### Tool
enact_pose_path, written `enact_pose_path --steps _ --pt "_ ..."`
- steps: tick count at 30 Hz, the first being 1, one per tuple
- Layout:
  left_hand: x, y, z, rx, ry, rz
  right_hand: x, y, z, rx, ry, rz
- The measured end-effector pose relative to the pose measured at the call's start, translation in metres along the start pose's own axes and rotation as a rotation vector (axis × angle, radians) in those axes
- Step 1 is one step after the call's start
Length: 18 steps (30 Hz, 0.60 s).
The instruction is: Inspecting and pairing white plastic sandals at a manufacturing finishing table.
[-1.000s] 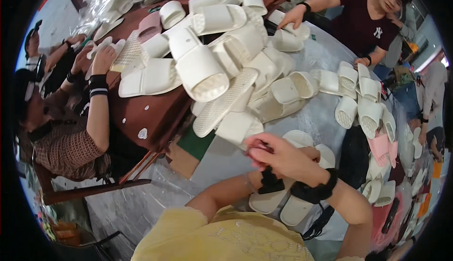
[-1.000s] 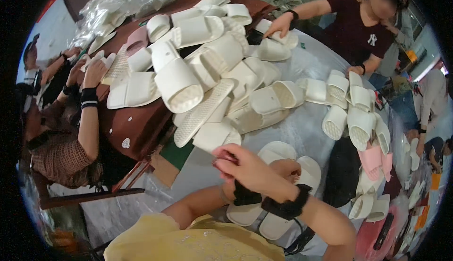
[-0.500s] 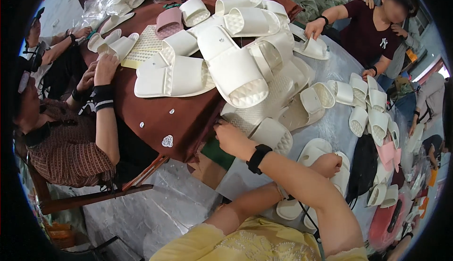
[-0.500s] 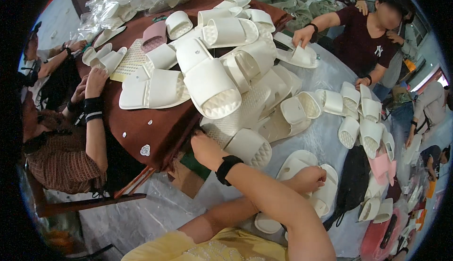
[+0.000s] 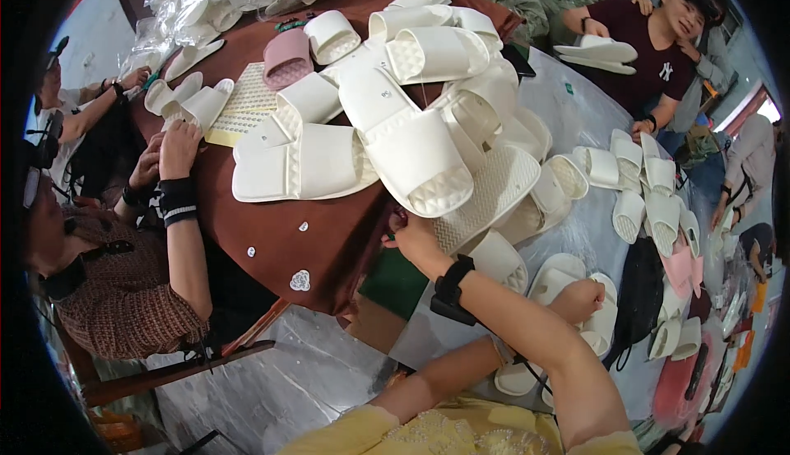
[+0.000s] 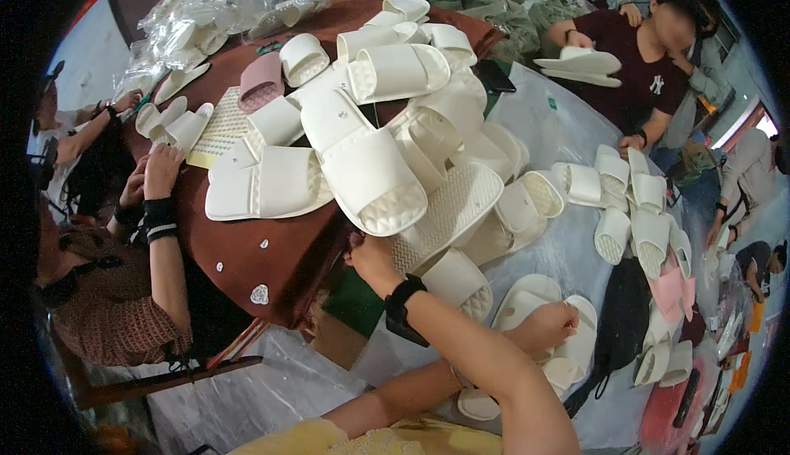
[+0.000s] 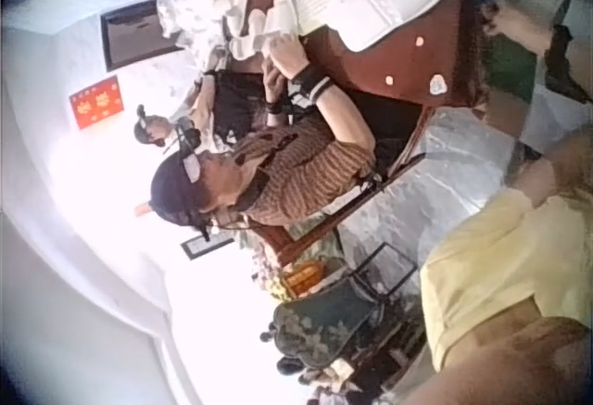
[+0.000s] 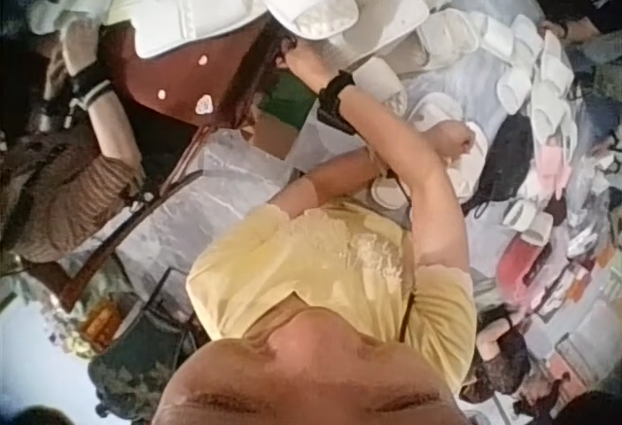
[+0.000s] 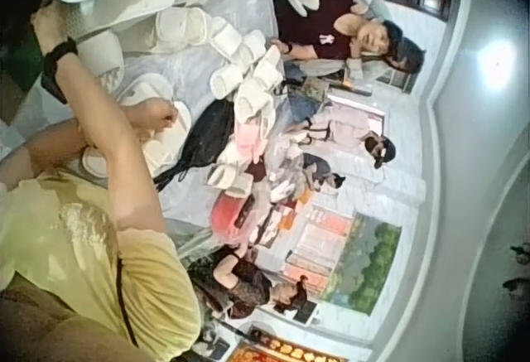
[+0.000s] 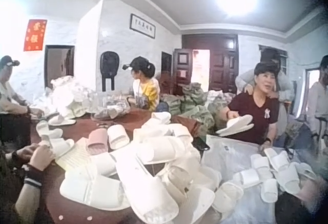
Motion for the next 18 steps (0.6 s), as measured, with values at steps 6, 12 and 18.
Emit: enact_pose_path --steps 6,12,18 --pt "0.005 0.010 -0.013 -0.060 0.025 0.028 0.023 -0.019 -0.009 -0.023 -0.001 -0.263" --pt "0.006 0.011 -0.022 -0.046 0.103 -0.047 0.031 -0.012 -0.024 0.796 0.280 0.027" --pt "0.006 0.013 -0.020 -0.062 0.095 -0.003 0.020 -0.018 -0.013 0.948 0.281 0.022"
Point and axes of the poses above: each hand's wrist, its own x-axis towards the middle knuckle, its own y-axis out of the palm, z = x × y, the point moved 7 cm from there along x, towards the middle knuckle, and after that the axes turned 4 degrees about -z, right-handed, at the moved point
